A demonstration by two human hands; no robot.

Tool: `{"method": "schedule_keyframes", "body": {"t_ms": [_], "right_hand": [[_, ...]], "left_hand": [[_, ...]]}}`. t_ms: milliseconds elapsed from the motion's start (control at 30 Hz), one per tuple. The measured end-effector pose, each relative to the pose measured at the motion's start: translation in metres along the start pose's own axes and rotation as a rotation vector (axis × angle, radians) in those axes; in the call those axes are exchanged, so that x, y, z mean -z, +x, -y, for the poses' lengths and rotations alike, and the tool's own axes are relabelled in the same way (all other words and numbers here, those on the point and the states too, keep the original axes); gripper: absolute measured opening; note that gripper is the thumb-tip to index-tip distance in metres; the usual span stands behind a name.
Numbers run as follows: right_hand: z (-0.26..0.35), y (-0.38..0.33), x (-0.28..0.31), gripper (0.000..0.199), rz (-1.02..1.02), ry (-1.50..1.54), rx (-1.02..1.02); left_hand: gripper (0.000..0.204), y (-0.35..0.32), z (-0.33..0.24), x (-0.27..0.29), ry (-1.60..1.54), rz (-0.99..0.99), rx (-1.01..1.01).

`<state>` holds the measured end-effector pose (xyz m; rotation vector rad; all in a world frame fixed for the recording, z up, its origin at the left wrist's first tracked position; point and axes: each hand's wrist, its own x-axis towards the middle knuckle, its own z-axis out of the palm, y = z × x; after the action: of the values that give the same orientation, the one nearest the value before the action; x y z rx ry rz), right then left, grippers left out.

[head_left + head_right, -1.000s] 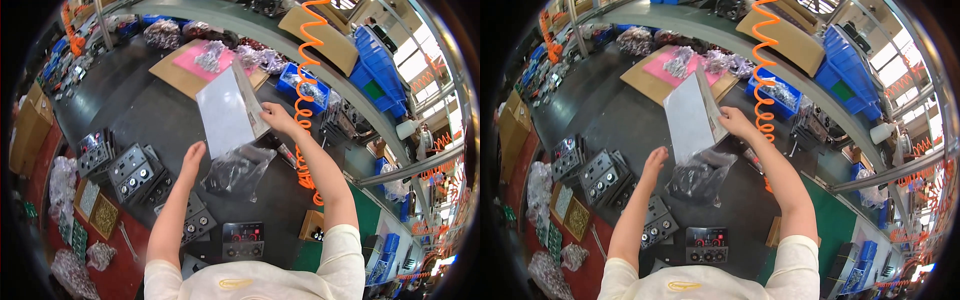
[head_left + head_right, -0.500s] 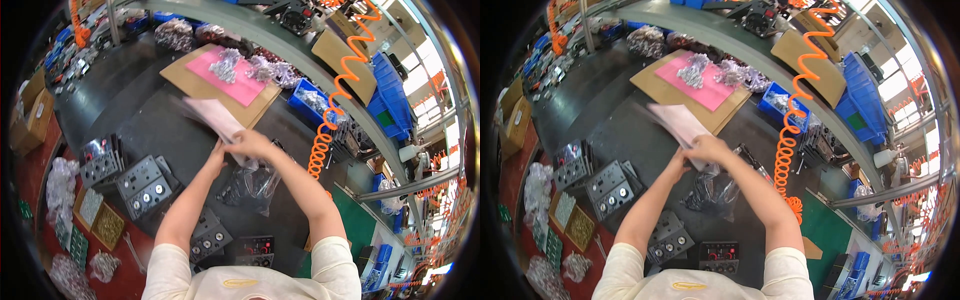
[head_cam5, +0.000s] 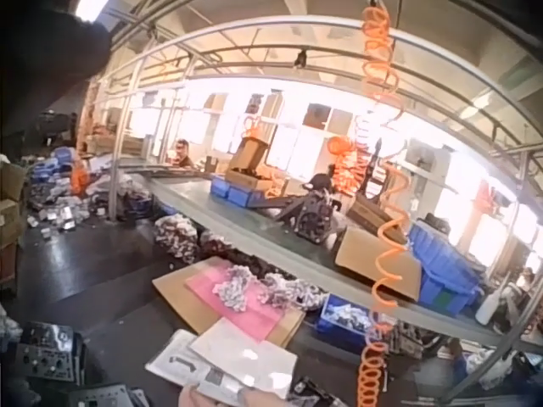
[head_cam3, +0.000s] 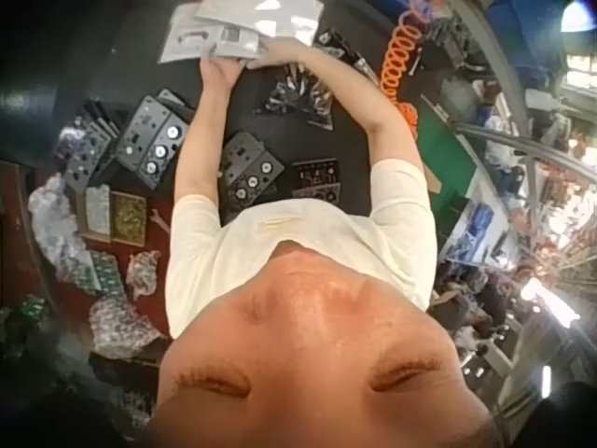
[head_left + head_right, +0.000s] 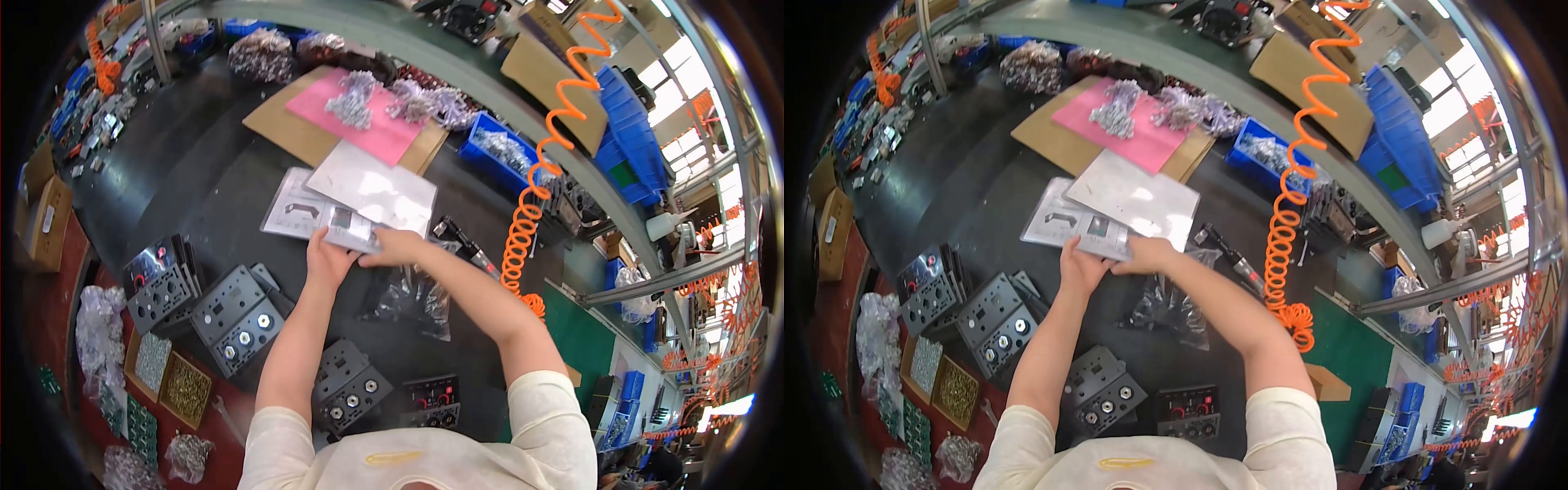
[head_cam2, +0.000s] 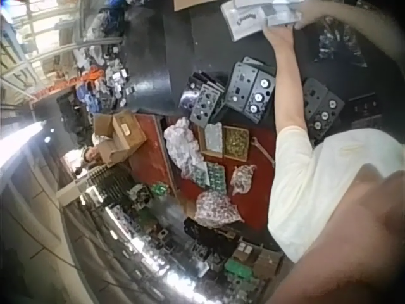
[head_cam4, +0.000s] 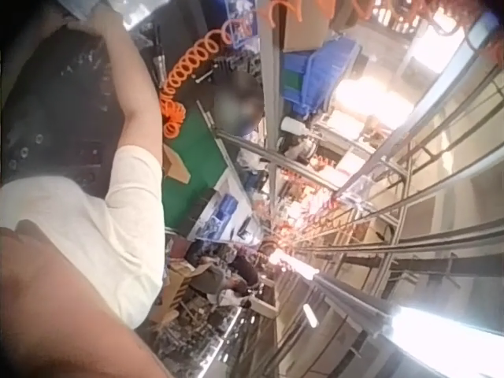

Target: The person is assembling an electronic control panel by installing a circuit board and then packing components into a plastic bag.

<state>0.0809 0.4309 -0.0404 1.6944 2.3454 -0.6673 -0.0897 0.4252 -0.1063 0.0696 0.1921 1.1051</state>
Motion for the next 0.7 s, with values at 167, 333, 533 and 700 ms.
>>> {"method": "schedule_keyframes", "body": {"t_ms": [167, 333, 533, 700], "right_hand": [[-0.072, 0.046, 0.008, 0.060, -0.279, 0.313, -0.327], [-0.150, 0.051, 0.004, 0.060, -0.328, 0.257, -0.870], [-0.227, 0.070, -0.033, 0.042, -0.355, 0.701, -0.619], [-0.167, 0.089, -0.032, 0.025, -0.195, 0.698, -0.299]], "left_hand": [[0.050, 0.011, 0.012, 0.035, 0.115, -0.355, -0.062], [0.041, 0.001, 0.021, 0.049, 0.197, -0.461, -0.163], [0.042, 0.019, 0.038, 0.055, 0.185, -0.473, -0.176], [0.041, 0.035, 0.036, 0.052, 0.183, -0.554, -0.232]]}}
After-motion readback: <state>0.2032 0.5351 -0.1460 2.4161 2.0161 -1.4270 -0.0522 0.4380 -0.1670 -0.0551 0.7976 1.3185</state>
